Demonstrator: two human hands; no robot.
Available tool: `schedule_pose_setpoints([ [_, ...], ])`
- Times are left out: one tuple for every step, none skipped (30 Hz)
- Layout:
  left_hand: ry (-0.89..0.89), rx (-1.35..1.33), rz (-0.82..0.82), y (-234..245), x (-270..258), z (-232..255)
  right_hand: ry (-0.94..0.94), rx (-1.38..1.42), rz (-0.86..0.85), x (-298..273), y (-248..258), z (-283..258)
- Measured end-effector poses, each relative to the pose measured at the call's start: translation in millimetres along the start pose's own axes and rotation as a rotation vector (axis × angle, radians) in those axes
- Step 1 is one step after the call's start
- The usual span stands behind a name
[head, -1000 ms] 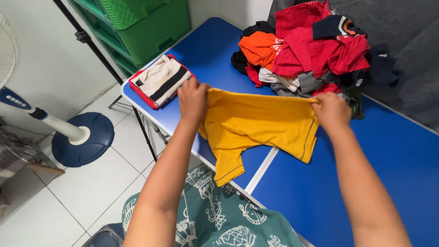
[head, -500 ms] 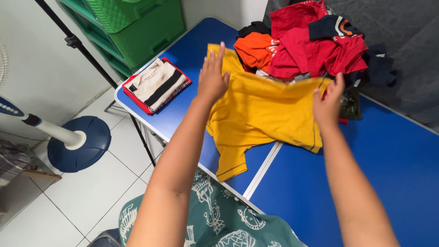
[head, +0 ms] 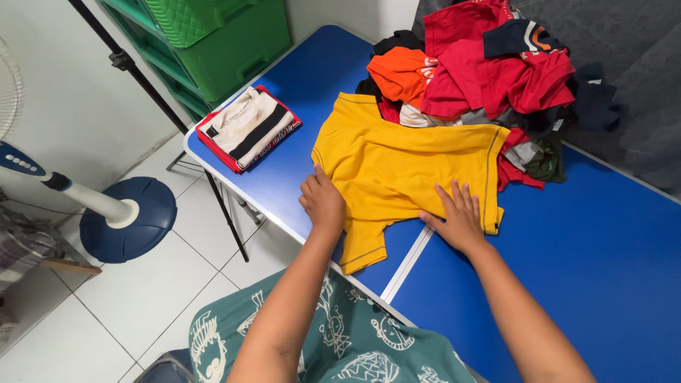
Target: The person picks up clothing items from a pile, smooths them on a table, and folds them into a rectangular shape before placing them in a stack.
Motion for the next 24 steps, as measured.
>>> schedule_pose_setpoints([
  [0.045,0.000,-0.048,0.9,-1.7,-1.4,0.000,0.005,0.019,-2.3,1.3,-0.9],
  [0.091,0.000,-0.096,1.5,-3.4,-2.4,0.001,0.009,0.038,-5.1,2.6,-2.4],
  [0.090,0.011,-0.110,2.4,-4.2,-2.1,0.001,0.014,0.059,-7.0,3.6,-4.8],
  [0.089,0.023,-0.125,2.6,-5.5,-2.5,-0.023,0.016,0.079,-8.2,3.9,-7.5],
  [0.087,0.034,-0.139,1.5,-6.3,-3.2,-0.047,0.019,0.100,-9.1,4.0,-10.8],
  [0.066,0.016,-0.119,-0.4,-6.1,-3.0,-0.072,0.022,0.121,-9.8,4.7,-14.3],
  [0.046,0.000,-0.100,-2.8,-5.7,-3.5,-0.032,0.055,0.160,-10.8,6.5,-20.7],
  [0.026,-0.016,-0.080,-5.5,-5.3,-4.2,0.008,0.088,0.200,-11.8,9.2,-27.6],
  [0.014,-0.044,-0.057,-8.4,-5.7,-4.4,0.047,0.119,0.236,-14.9,12.7,-34.3],
  [0.002,-0.072,-0.034,-11.1,-3.8,-4.5,0.090,0.147,0.241,-18.0,16.4,-41.8],
  [-0.010,-0.100,-0.008,-12.5,-0.3,-4.0,0.135,0.174,0.249,-19.8,21.9,-49.8],
  [0.052,-0.203,-0.006,-13.9,2.1,-4.6,0.180,0.202,0.256,-22.2,27.5,-58.4],
  [0.114,-0.306,-0.002,-14.7,5.3,-4.1,0.198,0.205,0.249,-23.9,32.1,-66.3],
  [0.176,-0.409,0.001,-14.3,8.0,-3.9,0.215,0.208,0.241,-25.6,36.1,-73.4],
  [0.190,-0.435,0.019,-11.2,10.4,-4.3,0.232,0.212,0.232,-26.9,39.1,-79.6],
  [0.204,-0.461,0.037,-7.4,12.4,-5.9,0.223,0.200,0.202,-26.8,40.1,-84.2],
  [0.219,-0.486,0.054,-3.6,14.4,-7.8,0.215,0.187,0.171,-26.7,40.2,-87.4],
  [0.217,-0.462,0.042,0.3,16.5,-10.0,0.206,0.175,0.141,-26.4,39.8,-89.1],
  [0.216,-0.438,0.030,5.4,18.9,-13.7,0.190,0.168,0.137,-25.8,39.6,-89.6],
  [0.214,-0.413,0.018,11.1,21.8,-17.7,0.173,0.161,0.134,-25.1,38.7,-89.6],
  [0.231,-0.388,-0.005,17.9,25.2,-23.0,0.157,0.156,0.129,-24.4,37.0,-89.4],
  [0.249,-0.363,-0.028,25.8,29.5,-28.9,0.136,0.159,0.132,-22.7,34.8,-89.2],
  [0.267,-0.338,-0.053,34.0,31.0,-33.8,0.115,0.161,0.133,-21.3,31.9,-88.6],
  [0.247,-0.305,-0.030,44.5,32.1,-37.9,0.093,0.163,0.134,-20.6,28.9,-87.9],
])
Point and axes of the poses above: each hand's wrist, its own x-axis towards the middle knuckle, its own y-axis out of the back of the hand, z = x × y, the point moved 3 cm from there along x, towards the middle knuckle, and after that the axes turned 15 degrees about -y, right-handed, at the moved point
